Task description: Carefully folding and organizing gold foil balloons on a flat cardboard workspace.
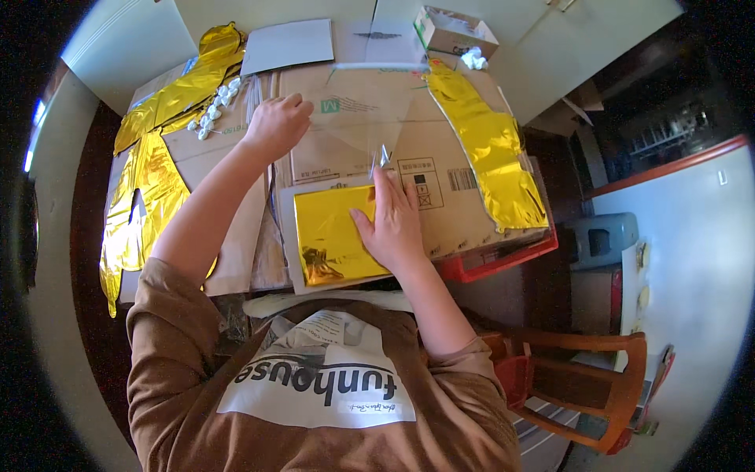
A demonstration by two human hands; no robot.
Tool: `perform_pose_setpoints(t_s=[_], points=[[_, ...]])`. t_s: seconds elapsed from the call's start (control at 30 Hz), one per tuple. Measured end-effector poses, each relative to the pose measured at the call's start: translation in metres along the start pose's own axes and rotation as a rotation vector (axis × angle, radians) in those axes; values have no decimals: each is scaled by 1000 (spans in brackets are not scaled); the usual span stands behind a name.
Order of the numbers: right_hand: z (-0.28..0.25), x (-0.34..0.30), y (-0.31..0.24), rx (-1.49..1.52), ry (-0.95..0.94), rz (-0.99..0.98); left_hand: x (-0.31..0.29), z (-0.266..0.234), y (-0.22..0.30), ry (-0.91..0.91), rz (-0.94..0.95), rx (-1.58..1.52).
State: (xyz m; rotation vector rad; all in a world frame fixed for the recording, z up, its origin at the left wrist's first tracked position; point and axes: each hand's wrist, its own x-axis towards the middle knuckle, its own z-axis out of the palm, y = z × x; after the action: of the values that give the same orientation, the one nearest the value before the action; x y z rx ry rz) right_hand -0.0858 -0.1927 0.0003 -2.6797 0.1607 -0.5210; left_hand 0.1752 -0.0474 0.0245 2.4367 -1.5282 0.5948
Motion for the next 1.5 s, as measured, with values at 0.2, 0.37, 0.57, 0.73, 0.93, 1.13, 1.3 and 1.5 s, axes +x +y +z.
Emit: perform_pose_setpoints(t_s=[0.2, 0.37, 0.57, 0.73, 0.93, 1.13, 1.3, 1.5], points=[[-32, -45, 0, 195, 304, 0, -21, 4, 11, -30, 52, 1], [-38, -146, -27, 781, 567, 694, -24, 1, 20, -28, 129, 8], [-2, -139, -52, 1760, 131, 1044, -25, -16, 45, -97, 182, 8], [1, -146, -48, 1499, 146, 1029, -36, -21, 58, -126, 286, 0], [-68, -163, -35, 1259, 223, 868, -51, -30, 67, -58, 342, -94], [-76, -148, 2, 1508, -222, 875, -56, -31, 85, -48, 271, -100], [-54, -123, 6, 1576, -138, 907, -68, -50, 100, -138, 282, -97], [-43, -127, -13, 1368, 152, 940, -74, -60, 98, -298, 324, -92]])
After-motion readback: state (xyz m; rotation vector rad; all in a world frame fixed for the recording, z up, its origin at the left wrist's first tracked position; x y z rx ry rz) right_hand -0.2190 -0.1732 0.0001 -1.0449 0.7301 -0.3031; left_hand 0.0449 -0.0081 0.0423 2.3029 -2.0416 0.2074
